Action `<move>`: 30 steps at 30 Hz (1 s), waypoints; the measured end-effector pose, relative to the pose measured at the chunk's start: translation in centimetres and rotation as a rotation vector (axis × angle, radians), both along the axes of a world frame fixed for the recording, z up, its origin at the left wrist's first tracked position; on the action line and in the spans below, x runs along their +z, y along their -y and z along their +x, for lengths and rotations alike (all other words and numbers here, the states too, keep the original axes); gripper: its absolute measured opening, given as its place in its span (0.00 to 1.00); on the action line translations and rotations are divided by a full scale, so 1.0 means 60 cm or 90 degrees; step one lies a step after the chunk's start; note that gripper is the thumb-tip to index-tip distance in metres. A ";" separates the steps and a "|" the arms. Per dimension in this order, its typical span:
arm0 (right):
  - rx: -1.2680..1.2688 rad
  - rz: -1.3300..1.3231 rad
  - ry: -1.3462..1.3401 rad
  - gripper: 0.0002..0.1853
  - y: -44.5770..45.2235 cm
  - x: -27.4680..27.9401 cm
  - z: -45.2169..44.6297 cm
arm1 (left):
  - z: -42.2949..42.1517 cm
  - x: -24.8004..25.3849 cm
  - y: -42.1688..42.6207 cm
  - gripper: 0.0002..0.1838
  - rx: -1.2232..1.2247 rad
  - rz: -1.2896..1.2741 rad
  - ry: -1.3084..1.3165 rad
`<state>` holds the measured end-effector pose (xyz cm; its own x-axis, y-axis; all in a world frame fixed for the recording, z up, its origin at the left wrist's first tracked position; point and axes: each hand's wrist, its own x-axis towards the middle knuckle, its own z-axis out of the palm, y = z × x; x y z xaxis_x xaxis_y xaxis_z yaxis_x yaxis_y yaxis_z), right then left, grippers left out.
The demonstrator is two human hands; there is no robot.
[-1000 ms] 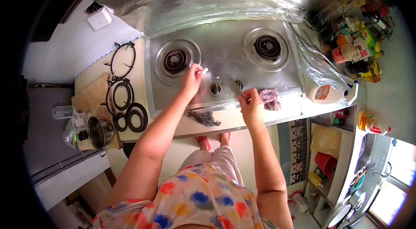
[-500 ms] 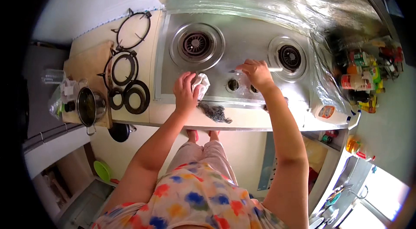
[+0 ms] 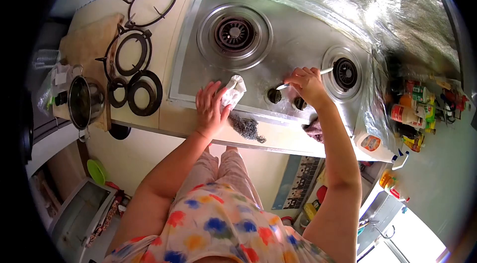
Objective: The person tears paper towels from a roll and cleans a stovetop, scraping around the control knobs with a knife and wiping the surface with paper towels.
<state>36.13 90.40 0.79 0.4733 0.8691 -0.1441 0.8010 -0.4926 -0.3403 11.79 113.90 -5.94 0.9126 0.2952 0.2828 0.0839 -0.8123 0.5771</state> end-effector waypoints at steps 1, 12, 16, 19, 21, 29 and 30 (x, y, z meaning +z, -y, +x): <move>0.001 -0.006 -0.001 0.09 -0.001 0.000 0.001 | 0.001 0.001 0.001 0.32 0.004 0.001 0.000; 0.036 0.070 -0.039 0.11 -0.011 -0.025 0.003 | 0.002 0.007 0.001 0.32 -0.001 0.014 -0.026; 0.060 0.065 -0.016 0.12 -0.019 -0.020 -0.005 | 0.000 0.005 0.001 0.33 -0.004 0.002 -0.034; 0.076 0.072 0.042 0.14 -0.018 -0.021 -0.016 | 0.001 0.007 0.001 0.33 -0.003 0.000 -0.031; 0.081 0.081 0.073 0.15 -0.015 -0.022 -0.024 | 0.001 0.008 0.001 0.33 -0.003 -0.002 -0.029; 0.096 0.121 0.114 0.12 -0.012 -0.027 -0.034 | 0.003 0.011 0.002 0.32 0.000 -0.007 -0.032; 0.097 0.132 0.124 0.12 -0.013 -0.026 -0.036 | 0.003 0.010 0.002 0.32 0.000 -0.004 -0.031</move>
<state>33.96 91.18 -0.79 0.3361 0.9337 0.1234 0.9203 -0.2977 -0.2540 11.94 113.75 -5.31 0.9255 0.2965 0.2357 0.1119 -0.8086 0.5776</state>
